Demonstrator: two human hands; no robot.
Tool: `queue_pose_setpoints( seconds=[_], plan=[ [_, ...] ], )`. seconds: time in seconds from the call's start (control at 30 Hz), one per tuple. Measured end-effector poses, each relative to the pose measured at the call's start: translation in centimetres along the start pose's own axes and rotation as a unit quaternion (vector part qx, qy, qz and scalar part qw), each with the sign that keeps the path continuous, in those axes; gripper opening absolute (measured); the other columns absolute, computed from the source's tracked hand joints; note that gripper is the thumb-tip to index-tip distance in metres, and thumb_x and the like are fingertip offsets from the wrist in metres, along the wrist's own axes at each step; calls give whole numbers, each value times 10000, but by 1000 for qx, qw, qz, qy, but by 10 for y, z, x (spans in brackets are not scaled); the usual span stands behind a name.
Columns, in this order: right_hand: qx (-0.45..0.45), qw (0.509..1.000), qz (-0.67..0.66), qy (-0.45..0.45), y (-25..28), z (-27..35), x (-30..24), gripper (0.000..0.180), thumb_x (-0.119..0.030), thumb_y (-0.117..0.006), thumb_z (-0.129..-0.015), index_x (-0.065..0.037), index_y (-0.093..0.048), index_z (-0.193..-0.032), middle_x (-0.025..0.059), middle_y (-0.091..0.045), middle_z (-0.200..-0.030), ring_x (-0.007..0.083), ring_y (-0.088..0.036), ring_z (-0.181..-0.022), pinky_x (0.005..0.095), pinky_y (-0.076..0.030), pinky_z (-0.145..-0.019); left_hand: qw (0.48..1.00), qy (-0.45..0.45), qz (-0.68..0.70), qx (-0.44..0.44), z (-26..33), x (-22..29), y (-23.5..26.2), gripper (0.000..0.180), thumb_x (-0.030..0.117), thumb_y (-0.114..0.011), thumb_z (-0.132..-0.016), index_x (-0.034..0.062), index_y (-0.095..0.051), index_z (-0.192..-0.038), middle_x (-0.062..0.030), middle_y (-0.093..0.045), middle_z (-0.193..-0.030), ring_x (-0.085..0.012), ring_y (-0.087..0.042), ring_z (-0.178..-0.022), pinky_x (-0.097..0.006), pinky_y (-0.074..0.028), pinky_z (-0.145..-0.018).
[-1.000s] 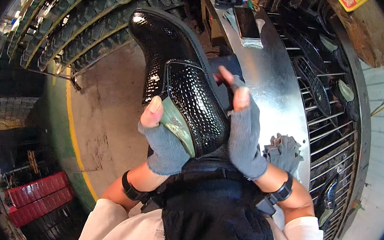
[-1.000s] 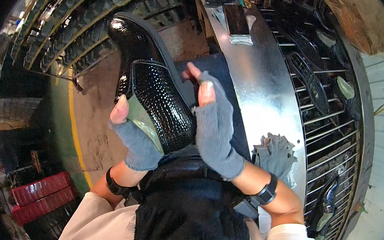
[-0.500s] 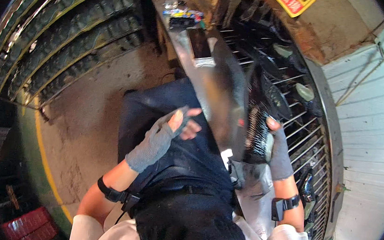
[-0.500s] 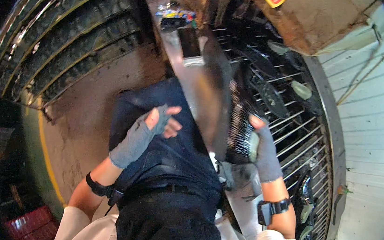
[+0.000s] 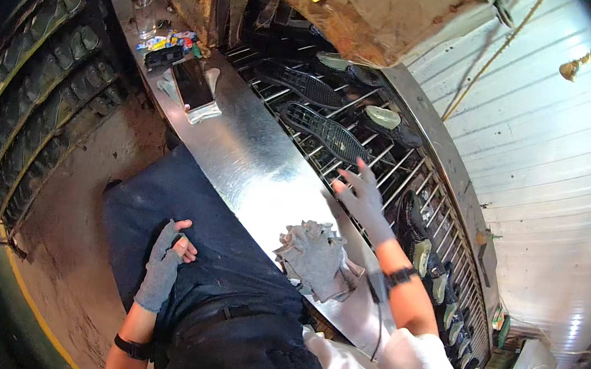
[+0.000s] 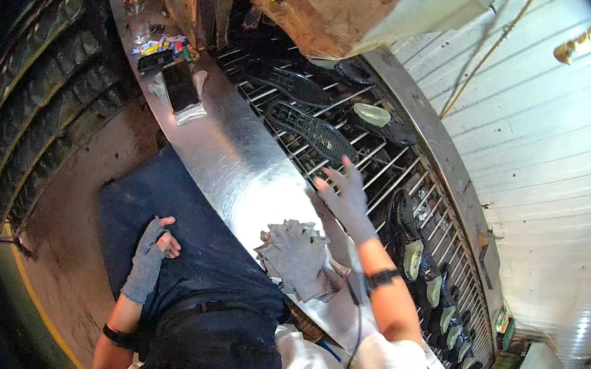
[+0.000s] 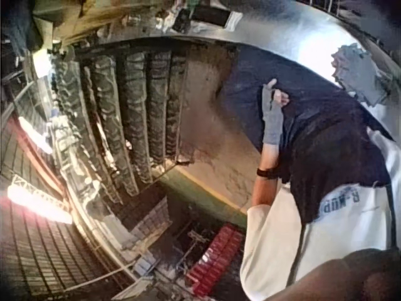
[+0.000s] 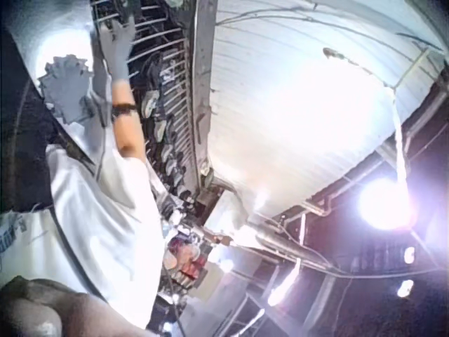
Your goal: Inspecting finished shoes and placing them onto a conveyor belt in a factory setting.
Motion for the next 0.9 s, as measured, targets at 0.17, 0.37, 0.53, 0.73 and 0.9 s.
queue_pose_setpoints(
  seconds=[0.17,0.37,0.53,0.73,0.9],
  plan=[
    [122,976,170,60,-53,-55,-15,542,-477,-605,-1020,7,-763,-1207,285,-527,-1536,446,-489,-1432,511,-421,-1167,1000,-16,-17,-1,11,1,2,435,285,-558,-1119,15,-570,-1460,-53,-679,-1000,-137,-649,-914,-299,-539,-858],
    [-83,980,-174,49,68,-27,-140,677,-612,-454,-1080,-70,-800,-870,178,-742,-811,345,-734,-767,467,-554,-731,995,-75,-42,-42,7,43,-39,559,255,-646,-1065,-13,-495,-1533,-120,-688,-1271,-210,-647,-1186,-343,-508,-1038],
    [-315,763,-564,17,72,-16,-230,719,-629,-461,-1099,3,-804,-1063,131,-787,-859,168,-733,-781,300,-594,-761,968,-163,-14,-191,-1,102,-87,966,342,-841,-899,18,-322,-1646,-200,-494,-1593,-300,-469,-1494,-419,-375,-1229],
    [-133,799,-578,-97,32,-70,-110,578,-481,-683,-1000,-26,-577,-1342,163,-717,-1145,199,-726,-917,351,-622,-773,930,46,324,-167,-5,102,-67,764,438,-747,-952,21,-480,-1534,-237,-632,-1408,-319,-675,-1253,-403,-575,-1019],
    [108,679,-632,-357,11,-127,119,833,-647,-800,-887,-93,-565,-1462,169,-655,-919,317,-688,-838,471,-598,-754,957,106,246,112,19,-22,11,532,277,-588,-1070,28,-497,-1531,-132,-683,-1314,-269,-706,-1101,-412,-592,-949]
  ],
)
Point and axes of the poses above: each hand's wrist, its own z-axis away from the middle knuckle, its own y-axis out of the back of the hand, x = y × z, the point moved 3 cm from there along -z, towards the middle knuckle
